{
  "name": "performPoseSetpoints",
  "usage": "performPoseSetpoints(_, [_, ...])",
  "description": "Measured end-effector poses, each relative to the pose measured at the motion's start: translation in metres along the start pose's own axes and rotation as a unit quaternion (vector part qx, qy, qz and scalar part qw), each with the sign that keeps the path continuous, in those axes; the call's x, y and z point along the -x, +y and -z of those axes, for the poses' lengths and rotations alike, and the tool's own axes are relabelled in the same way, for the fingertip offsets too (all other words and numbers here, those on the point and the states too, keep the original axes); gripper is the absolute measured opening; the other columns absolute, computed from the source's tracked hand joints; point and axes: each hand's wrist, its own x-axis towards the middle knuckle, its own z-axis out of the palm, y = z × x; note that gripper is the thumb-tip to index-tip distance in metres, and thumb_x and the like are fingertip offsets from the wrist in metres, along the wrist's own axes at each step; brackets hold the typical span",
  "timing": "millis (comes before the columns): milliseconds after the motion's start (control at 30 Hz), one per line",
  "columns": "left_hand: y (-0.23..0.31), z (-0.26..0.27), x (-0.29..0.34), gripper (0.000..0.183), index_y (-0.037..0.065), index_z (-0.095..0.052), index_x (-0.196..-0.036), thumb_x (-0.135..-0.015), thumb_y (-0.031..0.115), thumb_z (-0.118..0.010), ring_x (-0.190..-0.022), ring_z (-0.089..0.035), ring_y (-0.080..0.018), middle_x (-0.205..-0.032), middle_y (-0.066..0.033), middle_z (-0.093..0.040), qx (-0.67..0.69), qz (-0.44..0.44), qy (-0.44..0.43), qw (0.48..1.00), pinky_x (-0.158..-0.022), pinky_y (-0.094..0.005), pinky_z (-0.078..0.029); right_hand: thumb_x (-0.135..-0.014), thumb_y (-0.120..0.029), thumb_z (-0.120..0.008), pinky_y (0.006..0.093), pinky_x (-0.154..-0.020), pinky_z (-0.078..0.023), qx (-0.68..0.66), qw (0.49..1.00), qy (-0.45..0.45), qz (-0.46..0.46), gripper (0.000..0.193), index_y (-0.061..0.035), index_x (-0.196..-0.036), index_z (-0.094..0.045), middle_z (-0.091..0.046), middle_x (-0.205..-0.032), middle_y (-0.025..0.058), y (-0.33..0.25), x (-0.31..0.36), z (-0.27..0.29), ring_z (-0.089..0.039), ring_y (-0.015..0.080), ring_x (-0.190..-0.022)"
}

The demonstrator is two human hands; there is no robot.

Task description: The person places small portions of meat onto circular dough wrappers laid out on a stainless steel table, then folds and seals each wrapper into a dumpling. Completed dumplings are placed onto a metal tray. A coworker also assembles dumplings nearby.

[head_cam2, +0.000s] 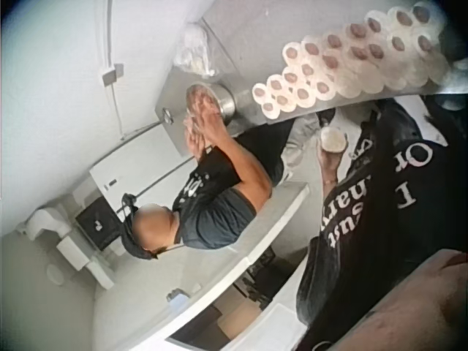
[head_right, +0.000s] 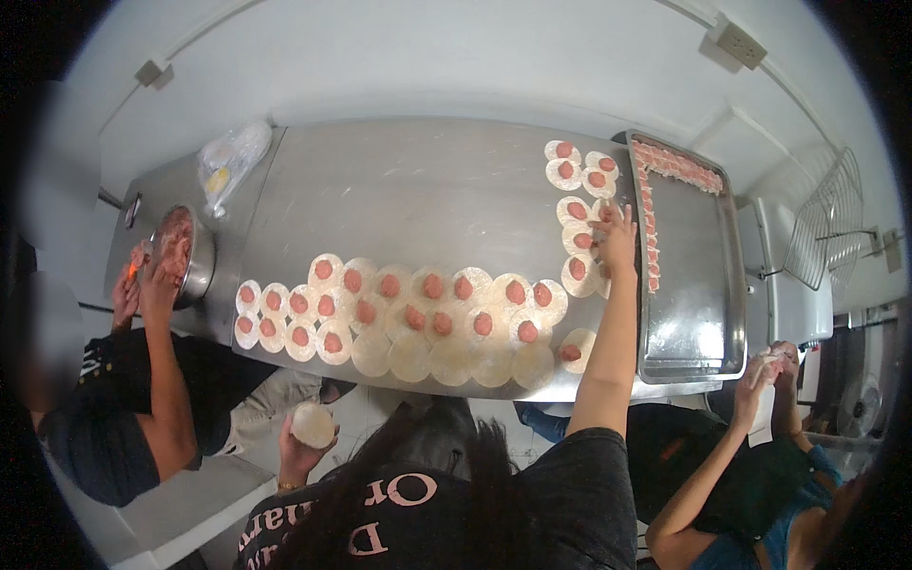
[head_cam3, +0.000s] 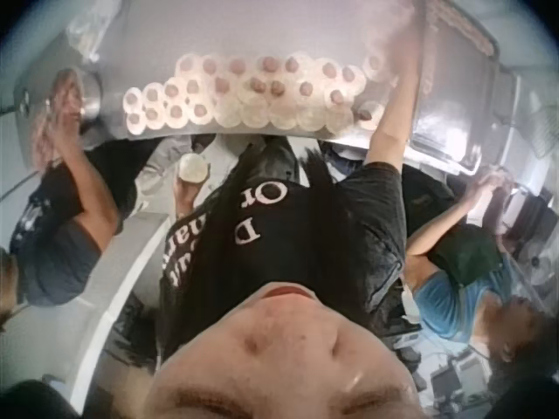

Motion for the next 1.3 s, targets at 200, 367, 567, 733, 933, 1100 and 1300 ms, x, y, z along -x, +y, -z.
performPoseSetpoints(200, [0.001, 0.003, 0.000, 0.052, 0.017, -0.043, -0.130, -0.091, 0.052, -0.035, -0.111, -0.049, -0.0422, -0.125, -0.0146, -0.050, 0.007, -0.007, -0.016, 1.000, -0.087, -0.0530, -0.045, -0.062, 0.002, -0.064, 0.0441, -0.109, -0.024, -0.100, 0.988, 0.114, 0.023, 0.042, -0.0157, -0.101, -0.069, -0.034, -0.143, 0.0108, -0.041, 0.006, 0.016, -0.027, 0.0346, -0.133])
performPoseSetpoints(367, [0.001, -0.001, 0.000, 0.057, 0.020, -0.037, -0.136, -0.092, 0.054, -0.031, -0.111, -0.050, -0.0407, -0.129, -0.0150, -0.048, -0.023, -0.011, -0.011, 1.000, -0.088, -0.0519, -0.045, -0.069, -0.001, -0.064, 0.0403, -0.106, -0.031, -0.241, 0.960, 0.021, 0.143, 0.040, -0.0136, -0.108, -0.065, -0.038, -0.140, 0.0125, -0.170, 0.048, -0.008, -0.033, 0.0358, -0.130])
performPoseSetpoints(567, [0.006, -0.019, 0.001, 0.060, 0.021, -0.035, -0.137, -0.092, 0.060, -0.024, -0.109, -0.052, -0.0373, -0.131, -0.0203, -0.045, 0.085, -0.042, -0.109, 0.989, -0.087, -0.0490, -0.047, -0.070, -0.002, -0.065, 0.0410, -0.095, -0.042, -0.389, 0.860, -0.167, 0.283, 0.035, -0.0122, -0.103, -0.065, -0.048, -0.129, 0.0117, -0.335, 0.112, -0.036, -0.047, 0.0343, -0.116])
performPoseSetpoints(733, [0.013, -0.029, 0.012, 0.062, 0.023, -0.034, -0.138, -0.090, 0.062, -0.025, -0.109, -0.052, -0.0372, -0.132, -0.0203, -0.044, 0.136, -0.082, -0.140, 0.977, -0.086, -0.0486, -0.048, -0.072, 0.001, -0.062, 0.0377, -0.092, -0.043, -0.336, 0.878, -0.093, 0.329, 0.033, -0.0102, -0.103, -0.065, -0.053, -0.125, 0.0106, -0.394, 0.066, -0.076, -0.052, 0.0309, -0.111])
performPoseSetpoints(933, [0.017, -0.024, 0.032, 0.065, 0.022, -0.032, -0.139, -0.090, 0.063, -0.025, -0.113, -0.049, -0.0391, -0.131, -0.0201, -0.045, 0.146, -0.141, -0.126, 0.971, -0.088, -0.0493, -0.047, -0.062, 0.000, -0.065, 0.0389, -0.098, -0.041, -0.132, 0.884, -0.147, 0.423, 0.044, -0.0191, -0.101, -0.069, -0.047, -0.133, 0.0056, -0.415, 0.024, -0.118, -0.044, 0.0304, -0.120])
performPoseSetpoints(1100, [0.010, -0.014, 0.040, 0.067, 0.020, -0.034, -0.138, -0.088, 0.065, -0.024, -0.108, -0.052, -0.0368, -0.130, -0.0194, -0.046, 0.127, -0.182, -0.088, 0.971, -0.085, -0.0465, -0.047, -0.063, -0.003, -0.066, 0.0428, -0.103, -0.035, -0.105, 0.889, -0.157, 0.417, 0.045, -0.0248, -0.103, -0.069, -0.044, -0.137, 0.0037, -0.404, 0.017, -0.124, -0.038, 0.0313, -0.126])
performPoseSetpoints(1300, [0.012, -0.012, 0.029, 0.065, 0.023, -0.032, -0.139, -0.089, 0.064, -0.027, -0.112, -0.049, -0.0390, -0.131, -0.0201, -0.044, 0.171, -0.141, -0.125, 0.967, -0.087, -0.0495, -0.047, -0.064, -0.007, -0.068, 0.0489, -0.105, -0.030, -0.039, 0.938, -0.091, 0.333, 0.043, -0.0270, -0.102, -0.069, -0.039, -0.140, 0.0044, -0.337, 0.000, -0.109, -0.030, 0.0352, -0.131])
